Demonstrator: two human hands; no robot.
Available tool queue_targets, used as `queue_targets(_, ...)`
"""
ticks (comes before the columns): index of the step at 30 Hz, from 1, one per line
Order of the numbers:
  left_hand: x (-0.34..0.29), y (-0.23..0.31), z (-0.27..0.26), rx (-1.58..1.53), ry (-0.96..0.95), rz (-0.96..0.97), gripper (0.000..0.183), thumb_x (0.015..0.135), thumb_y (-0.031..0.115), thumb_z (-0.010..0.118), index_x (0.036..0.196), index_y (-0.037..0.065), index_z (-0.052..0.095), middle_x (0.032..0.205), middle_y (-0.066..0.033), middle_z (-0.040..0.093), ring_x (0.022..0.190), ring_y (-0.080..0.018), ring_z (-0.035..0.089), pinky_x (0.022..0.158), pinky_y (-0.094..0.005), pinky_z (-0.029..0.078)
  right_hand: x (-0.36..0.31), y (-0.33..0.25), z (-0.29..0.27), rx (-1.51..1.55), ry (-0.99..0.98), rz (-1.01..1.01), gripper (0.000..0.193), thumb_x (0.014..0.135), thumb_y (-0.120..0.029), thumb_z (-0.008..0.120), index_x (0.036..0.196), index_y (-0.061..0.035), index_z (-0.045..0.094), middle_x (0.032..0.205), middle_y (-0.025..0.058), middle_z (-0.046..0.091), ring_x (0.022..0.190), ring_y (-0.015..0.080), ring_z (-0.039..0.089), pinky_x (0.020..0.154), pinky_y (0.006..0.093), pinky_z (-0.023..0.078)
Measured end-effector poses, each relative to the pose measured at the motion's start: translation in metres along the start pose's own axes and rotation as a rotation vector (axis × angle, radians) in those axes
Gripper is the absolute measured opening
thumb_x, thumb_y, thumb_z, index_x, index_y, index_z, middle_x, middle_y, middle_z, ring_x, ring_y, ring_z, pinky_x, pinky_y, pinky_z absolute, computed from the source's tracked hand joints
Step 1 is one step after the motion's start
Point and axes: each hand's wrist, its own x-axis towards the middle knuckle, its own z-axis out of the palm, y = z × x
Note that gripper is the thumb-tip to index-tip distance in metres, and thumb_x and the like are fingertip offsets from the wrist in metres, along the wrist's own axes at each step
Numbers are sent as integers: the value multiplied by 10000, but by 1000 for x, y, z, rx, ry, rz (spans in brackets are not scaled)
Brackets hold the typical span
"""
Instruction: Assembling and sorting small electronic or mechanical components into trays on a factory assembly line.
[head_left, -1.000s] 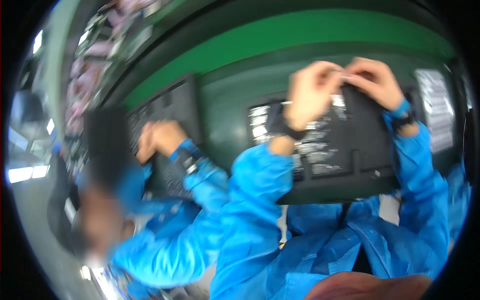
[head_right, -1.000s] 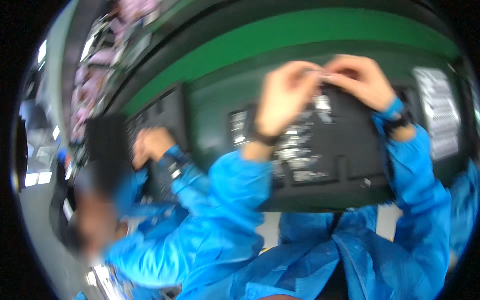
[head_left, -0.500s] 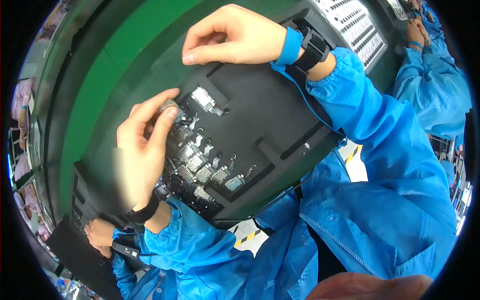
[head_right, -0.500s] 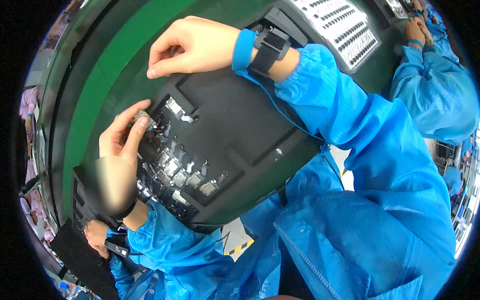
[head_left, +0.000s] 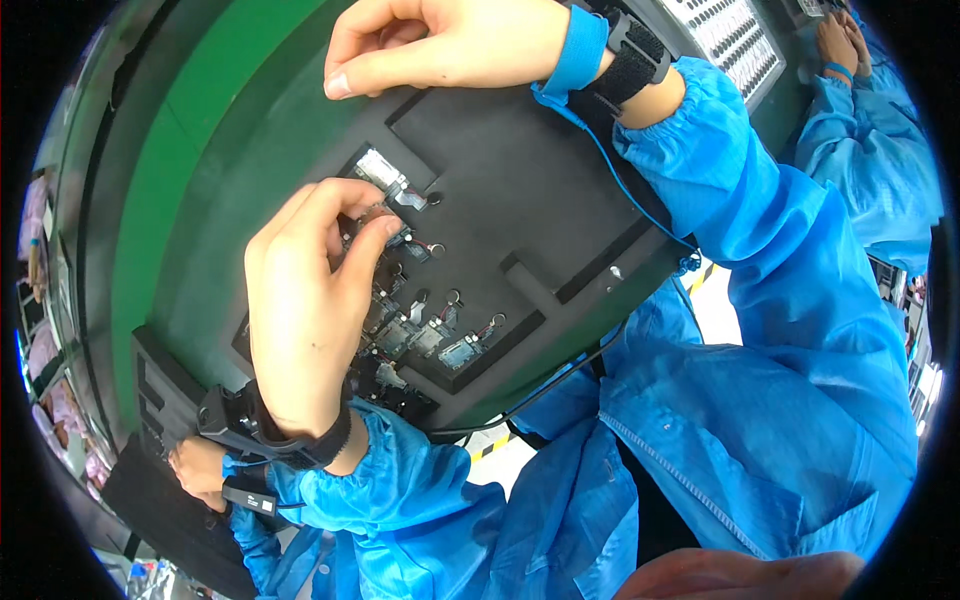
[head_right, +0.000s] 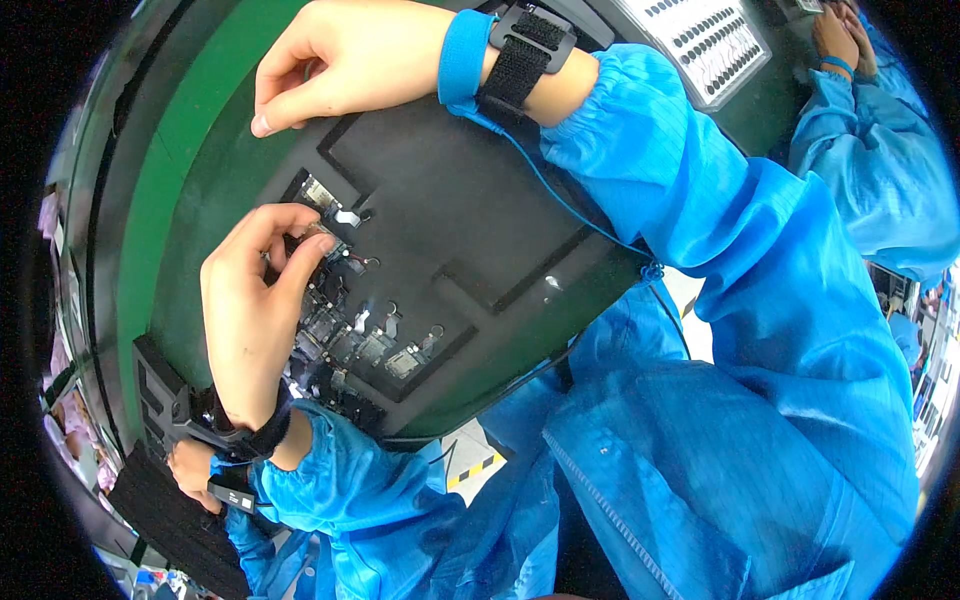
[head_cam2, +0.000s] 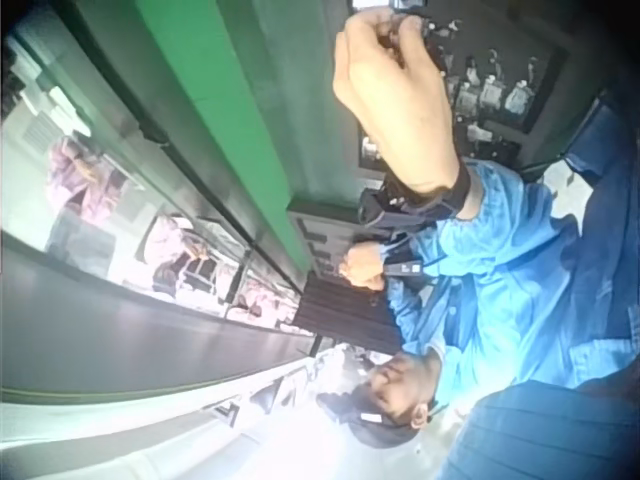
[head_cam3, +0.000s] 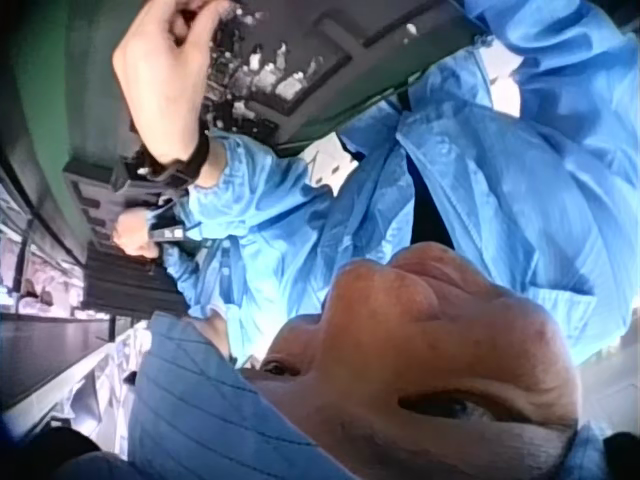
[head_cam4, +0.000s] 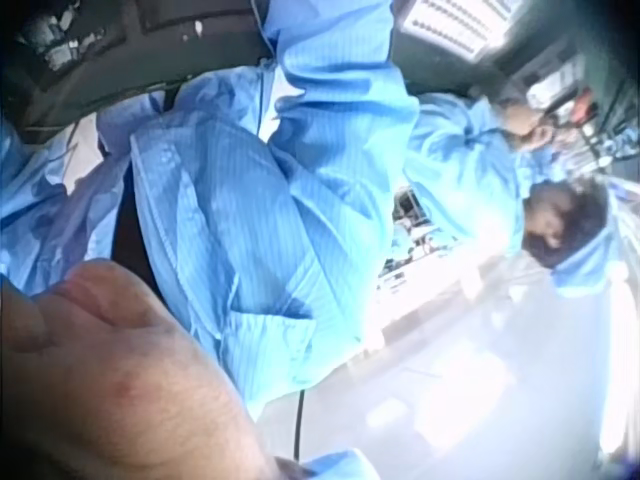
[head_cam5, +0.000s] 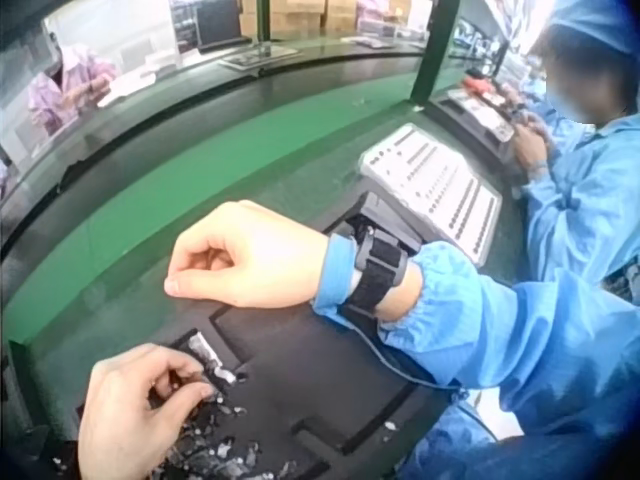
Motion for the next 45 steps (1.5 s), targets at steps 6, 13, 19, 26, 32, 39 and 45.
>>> queue_targets(6, -1, -8, 9, 45, 99, 110, 219, 764, 22, 777, 952, -17, 673, 826, -141, 624, 742, -287, 641, 688, -362, 502, 2, -1, 1, -8, -19, 27, 229, 912, -215, 720, 923, 13, 731, 707, 57, 684, 616, 80, 576, 584, 254, 474)
queue_targets(13, 2, -4, 5, 29, 114, 134, 242, 770, 18, 772, 988, -14, 671, 823, -143, 615, 732, -296, 633, 689, -358, 504, 2, -5, -3, 3, -22, 53, 208, 918, -181, 717, 886, 24, 733, 723, 65, 690, 628, 75, 583, 581, 242, 470)
queue_targets(19, -2, -5, 3, 18, 135, 116, 260, 782, 12, 761, 1026, -8, 674, 844, -145, 627, 738, -301, 641, 698, -363, 509, 1, 6, 5, -87, -20, 42, 263, 894, -324, 705, 975, -85, 777, 802, 59, 733, 731, 139, 668, 689, 291, 522)
queue_targets(26, -6, -13, -5, 2, 112, 142, 271, 796, 41, 755, 1058, 12, 690, 868, -150, 620, 748, -332, 638, 699, -380, 510, -1, -1, 4, -105, -9, 81, 281, 890, -321, 726, 944, -48, 763, 762, 61, 718, 660, 131, 641, 641, 286, 510)
queue_targets(32, -6, -9, 6, 127, 120, 138, 264, 778, 118, 784, 1024, 44, 723, 770, -146, 572, 669, -322, 581, 632, -393, 465, -1, -3, 2, -161, 20, -15, 244, 898, -279, 726, 936, -40, 756, 754, 60, 711, 662, 127, 637, 637, 279, 510)
queue_targets(39, -8, -6, 4, 152, 111, 94, 233, 773, 141, 785, 968, 37, 711, 852, -158, 633, 781, -379, 633, 684, -421, 499, -16, -69, -14, -309, 277, -237, 205, 937, -121, 694, 1080, 25, 701, 757, 38, 663, 623, 62, 549, 564, 227, 440)
queue_targets(45, -12, -11, 6, 125, 112, 84, 236, 769, 135, 791, 965, 34, 709, 834, -159, 631, 765, -359, 640, 683, -413, 497, -86, -69, -67, -600, 324, -255, 88, 907, -30, 707, 973, 25, 727, 855, 91, 713, 783, 143, 671, 695, 251, 514)
